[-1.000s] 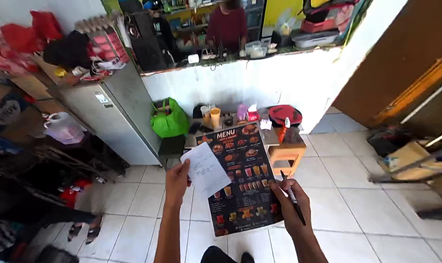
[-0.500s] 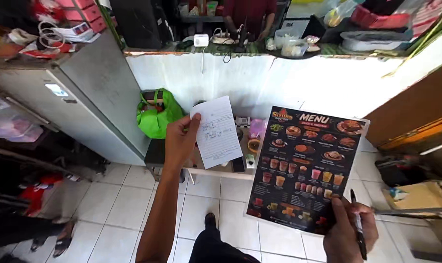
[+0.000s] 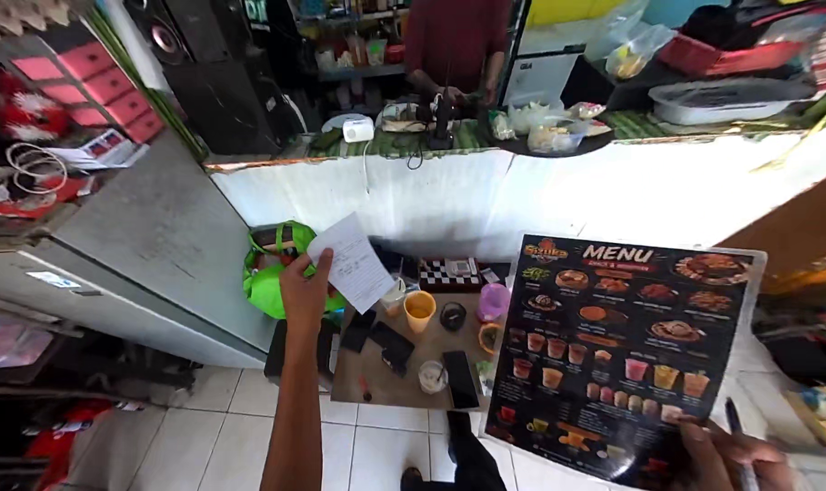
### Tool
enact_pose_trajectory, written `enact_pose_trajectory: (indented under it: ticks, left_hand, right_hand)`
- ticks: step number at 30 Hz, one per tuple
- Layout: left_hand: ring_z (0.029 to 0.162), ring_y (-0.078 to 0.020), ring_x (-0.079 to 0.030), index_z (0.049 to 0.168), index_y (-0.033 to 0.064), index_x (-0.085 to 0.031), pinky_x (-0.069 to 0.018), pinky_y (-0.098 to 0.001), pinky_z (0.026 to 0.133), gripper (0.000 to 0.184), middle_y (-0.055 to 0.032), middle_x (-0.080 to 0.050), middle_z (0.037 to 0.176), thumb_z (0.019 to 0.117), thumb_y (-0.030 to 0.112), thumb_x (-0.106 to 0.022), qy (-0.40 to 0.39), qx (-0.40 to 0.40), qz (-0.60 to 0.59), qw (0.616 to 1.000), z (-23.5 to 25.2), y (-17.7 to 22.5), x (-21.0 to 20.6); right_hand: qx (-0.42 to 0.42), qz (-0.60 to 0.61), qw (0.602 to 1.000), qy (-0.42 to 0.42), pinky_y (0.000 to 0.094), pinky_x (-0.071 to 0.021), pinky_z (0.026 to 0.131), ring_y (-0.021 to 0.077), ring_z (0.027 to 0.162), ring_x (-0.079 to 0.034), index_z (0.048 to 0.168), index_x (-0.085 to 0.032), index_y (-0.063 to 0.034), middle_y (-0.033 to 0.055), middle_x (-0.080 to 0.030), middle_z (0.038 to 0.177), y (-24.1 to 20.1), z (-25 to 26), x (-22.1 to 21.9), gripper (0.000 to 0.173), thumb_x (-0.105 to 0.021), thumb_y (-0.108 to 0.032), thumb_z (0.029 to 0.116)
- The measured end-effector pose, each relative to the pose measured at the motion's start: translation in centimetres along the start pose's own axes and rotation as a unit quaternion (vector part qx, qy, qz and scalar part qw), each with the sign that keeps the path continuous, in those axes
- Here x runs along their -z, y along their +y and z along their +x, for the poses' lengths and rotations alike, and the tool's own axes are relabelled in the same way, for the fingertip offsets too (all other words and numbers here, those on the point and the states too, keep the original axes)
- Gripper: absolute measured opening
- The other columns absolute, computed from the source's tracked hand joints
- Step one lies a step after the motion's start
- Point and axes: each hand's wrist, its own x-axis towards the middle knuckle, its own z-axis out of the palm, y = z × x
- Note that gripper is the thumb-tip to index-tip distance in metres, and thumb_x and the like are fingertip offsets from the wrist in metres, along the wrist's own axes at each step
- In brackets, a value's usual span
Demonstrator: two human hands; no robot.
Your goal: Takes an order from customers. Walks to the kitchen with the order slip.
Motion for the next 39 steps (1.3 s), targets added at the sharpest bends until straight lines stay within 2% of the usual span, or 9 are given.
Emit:
enact_pose_trajectory:
  ticks: [6, 9, 12, 17, 21, 25, 30, 34, 39]
  left_hand:
    - [0.073, -0.0167, -0.073, 0.119, 0.0155, -0.07, -0.0632, -0.0374, 0.059, 0.03, -0.0051, -0.074, 0.104, 0.0971, 0.035, -0.072, 0.044, 0.027, 0.007, 0.999, 3.7, -0.5, -0.8]
    - [0.076, -0.018, -0.073, 0.116, 0.0099, -0.07, -0.0636, -0.0394, 0.063, 0.029, -0.0072, -0.075, 0.101, 0.1004, 0.034, -0.067, 0.072, 0.034, 0.014, 0.997, 6.0, 1.7, -1.6]
    - [0.078, -0.0175, -0.075, 0.109, 0.0038, -0.071, -0.0651, -0.0387, 0.066, 0.026, -0.0072, -0.076, 0.095, 0.101, 0.027, -0.067, 0.104, 0.042, 0.01, 0.994, 8.3, 3.6, -1.9]
    - [0.077, -0.0164, -0.075, 0.109, 0.0033, -0.072, -0.065, -0.0367, 0.066, 0.022, -0.0057, -0.077, 0.093, 0.1018, 0.023, -0.065, 0.135, 0.01, 0.019, 0.991, 6.4, 5.3, 0.7]
    - [0.07, -0.0124, -0.072, 0.106, 0.0017, -0.073, -0.0618, -0.032, 0.062, 0.021, -0.0054, -0.076, 0.09, 0.1014, 0.021, -0.065, 0.248, -0.005, 0.087, 0.965, 0.8, 4.1, 6.7]
    - [0.071, -0.0142, -0.071, 0.106, -0.0016, -0.072, -0.0617, -0.0337, 0.064, 0.023, -0.0084, -0.075, 0.088, 0.1022, 0.02, -0.063, 0.44, -0.019, 0.135, 0.888, -11.8, 3.9, 17.8]
    - [0.082, -0.0207, -0.073, 0.111, 0.0005, -0.07, -0.0638, -0.0432, 0.073, 0.032, -0.0101, -0.075, 0.094, 0.1037, 0.03, -0.062, 0.661, 0.047, 0.129, 0.738, -37.0, 5.3, 28.6]
    - [0.076, -0.0157, -0.07, 0.111, 0.0109, -0.071, -0.0607, -0.0386, 0.067, 0.033, -0.005, -0.073, 0.092, 0.1031, 0.042, -0.061, 0.784, 0.112, 0.137, 0.595, -58.4, 5.3, 30.9]
    - [0.074, -0.0183, -0.072, 0.108, 0.012, -0.073, -0.0631, -0.0421, 0.065, 0.032, -0.0052, -0.074, 0.093, 0.1031, 0.042, -0.061, 0.869, 0.185, 0.144, 0.435, -77.0, 8.2, 29.6]
  right_hand:
    - [0.009, 0.104, 0.962, -0.253, 0.0223, -0.0588, 0.086, -0.0002, 0.091, -0.069, 0.101, -0.068, -0.0357, -0.0183, -0.072, 0.098, 5.0, 6.8, -1.7, 0.022, -0.077, -0.018, 0.0915]
    - [-0.01, 0.196, 0.872, -0.449, 0.0436, -0.0569, 0.098, 0.0236, 0.107, -0.073, 0.099, -0.069, -0.0216, 0.0032, -0.077, 0.107, 7.3, 11.2, -3.2, 0.009, -0.066, -0.013, 0.097]
    - [-0.047, 0.217, 0.796, -0.563, 0.0464, -0.0587, 0.097, 0.0283, 0.11, -0.072, 0.099, -0.068, -0.018, 0.0084, -0.077, 0.111, 8.1, 14.1, -5.9, 0.007, -0.062, -0.016, 0.1011]
    - [-0.078, 0.174, 0.799, -0.571, 0.0254, -0.0609, 0.078, 0.0049, 0.088, -0.071, 0.095, -0.068, -0.0291, -0.0111, -0.074, 0.096, 9.3, 13.9, -11.8, 0.011, -0.071, -0.019, 0.0971]
    - [-0.082, 0.194, 0.795, -0.569, 0.0215, -0.0596, 0.074, -0.0006, 0.084, -0.067, 0.097, -0.065, -0.0352, -0.0168, -0.069, 0.095, 10.9, 11.0, -17.7, 0.011, -0.073, -0.028, 0.0955]
    - [-0.083, 0.196, 0.709, -0.672, 0.0266, -0.0564, 0.089, 0.0028, 0.096, -0.065, 0.094, -0.062, -0.0265, -0.0135, -0.068, 0.099, 11.9, 4.5, -24.5, 0.016, -0.069, -0.013, 0.0963]
    - [-0.052, 0.115, 0.615, -0.778, 0.0298, -0.0573, 0.085, 0.0071, 0.092, -0.064, 0.101, -0.058, -0.0021, 0.0004, -0.066, 0.098, 9.2, -12.1, -30.1, 0.008, -0.064, -0.006, 0.0981]
    - [-0.109, 0.096, 0.531, -0.835, 0.0295, -0.0566, 0.084, 0.0092, 0.093, -0.064, 0.105, -0.064, -0.0018, 0.0037, -0.068, 0.101, 4.5, -32.4, -32.6, 0.014, -0.067, -0.011, 0.0944]
    - [-0.07, 0.189, 0.339, -0.919, 0.0308, -0.0562, 0.087, 0.011, 0.096, -0.065, 0.104, -0.064, -0.0024, 0.0044, -0.068, 0.101, -5.5, -57.0, -31.5, 0.013, -0.064, -0.013, 0.0965]
